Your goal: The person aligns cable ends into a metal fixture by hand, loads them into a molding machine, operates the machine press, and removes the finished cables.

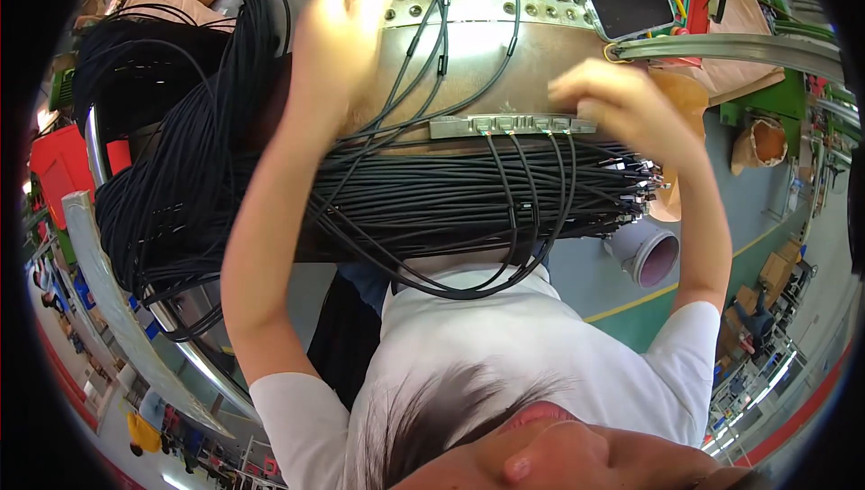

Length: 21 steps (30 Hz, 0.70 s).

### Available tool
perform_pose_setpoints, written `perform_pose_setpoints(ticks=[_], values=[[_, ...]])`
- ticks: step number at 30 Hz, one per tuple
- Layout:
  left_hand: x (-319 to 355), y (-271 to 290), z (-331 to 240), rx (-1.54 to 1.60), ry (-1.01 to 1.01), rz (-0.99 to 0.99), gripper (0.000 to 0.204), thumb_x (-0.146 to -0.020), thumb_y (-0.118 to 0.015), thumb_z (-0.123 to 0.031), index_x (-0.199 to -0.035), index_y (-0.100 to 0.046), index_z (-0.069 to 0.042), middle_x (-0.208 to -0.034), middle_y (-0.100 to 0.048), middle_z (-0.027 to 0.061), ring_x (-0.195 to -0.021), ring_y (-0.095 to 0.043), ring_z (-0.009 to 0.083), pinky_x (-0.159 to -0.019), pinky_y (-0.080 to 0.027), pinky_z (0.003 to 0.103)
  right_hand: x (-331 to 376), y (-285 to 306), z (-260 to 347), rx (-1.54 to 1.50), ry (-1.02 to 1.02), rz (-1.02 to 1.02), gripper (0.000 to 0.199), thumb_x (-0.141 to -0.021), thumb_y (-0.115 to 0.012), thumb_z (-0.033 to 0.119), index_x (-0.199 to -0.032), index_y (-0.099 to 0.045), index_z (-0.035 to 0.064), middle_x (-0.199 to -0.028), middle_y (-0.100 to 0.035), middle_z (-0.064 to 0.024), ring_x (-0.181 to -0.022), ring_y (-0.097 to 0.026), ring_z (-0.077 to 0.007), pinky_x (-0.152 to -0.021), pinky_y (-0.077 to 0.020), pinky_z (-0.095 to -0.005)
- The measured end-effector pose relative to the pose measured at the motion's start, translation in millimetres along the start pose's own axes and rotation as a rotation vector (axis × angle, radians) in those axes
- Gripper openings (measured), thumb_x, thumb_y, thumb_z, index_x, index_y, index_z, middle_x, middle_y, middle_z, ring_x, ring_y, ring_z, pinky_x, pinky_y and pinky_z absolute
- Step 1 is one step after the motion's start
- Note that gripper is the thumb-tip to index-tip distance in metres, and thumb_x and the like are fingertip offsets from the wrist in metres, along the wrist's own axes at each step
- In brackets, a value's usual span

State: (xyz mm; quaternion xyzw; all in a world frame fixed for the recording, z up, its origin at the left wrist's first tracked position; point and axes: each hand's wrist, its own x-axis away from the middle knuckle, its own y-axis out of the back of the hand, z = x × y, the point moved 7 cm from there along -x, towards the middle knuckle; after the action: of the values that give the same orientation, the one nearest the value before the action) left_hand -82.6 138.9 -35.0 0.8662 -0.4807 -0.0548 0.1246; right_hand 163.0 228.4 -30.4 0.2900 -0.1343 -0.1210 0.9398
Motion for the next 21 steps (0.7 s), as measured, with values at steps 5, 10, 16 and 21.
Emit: perform_pose_setpoints(ticks=[5,10,16,21], values=[[-48,-96,16,0.232,0.239,0.32,0.029,-0.099,-0.043,-0.017,-0.116,-0.052,0.004,-0.106,-0.062,0.0145,-0.089,-0.06,0.0187,-0.082,-0.052,0.031,-92,60,-3,-0.022,0.237,-0.455,0.029,-0.084,-0.053,0.017,-0.105,-0.064,0.0012,-0.106,-0.064,-0.0096,-0.091,-0.058,-0.0194,-0.082,-0.0457,-0.0293],[-32,-77,1,0.682,0.402,0.36,0.028,-0.1,-0.041,-0.02,-0.114,-0.052,0.002,-0.092,-0.059,0.0103,-0.076,-0.056,0.0153,-0.07,-0.051,0.028,-118,52,-35,-0.218,0.383,-0.37,0.039,-0.091,-0.046,0.031,-0.105,-0.064,0.0002,-0.104,-0.063,-0.0153,-0.091,-0.06,-0.0208,-0.081,-0.0484,-0.0313],[48,-74,-20,1.077,0.709,0.429,0.023,-0.1,-0.041,-0.026,-0.1,-0.053,-0.006,-0.063,-0.036,-0.0027,-0.05,-0.031,0.0054,-0.044,-0.028,0.019,-106,43,-47,-0.41,0.548,-0.263,0.054,-0.097,-0.038,0.046,-0.105,-0.064,-0.0008,-0.103,-0.063,-0.021,-0.092,-0.061,-0.0222,-0.081,-0.0511,-0.0333],[109,-31,-34,1.142,0.761,0.456,0.023,-0.094,-0.046,-0.021,-0.073,-0.037,-0.017,-0.054,-0.028,-0.0082,-0.043,-0.019,0.0047,-0.037,-0.015,0.022,-102,12,13,0.402,0.167,-0.325,0.031,-0.088,-0.057,0.031,-0.106,-0.066,0.0075,-0.11,-0.066,-0.0039,-0.085,-0.065,-0.0204,-0.068,-0.0496,-0.028]])
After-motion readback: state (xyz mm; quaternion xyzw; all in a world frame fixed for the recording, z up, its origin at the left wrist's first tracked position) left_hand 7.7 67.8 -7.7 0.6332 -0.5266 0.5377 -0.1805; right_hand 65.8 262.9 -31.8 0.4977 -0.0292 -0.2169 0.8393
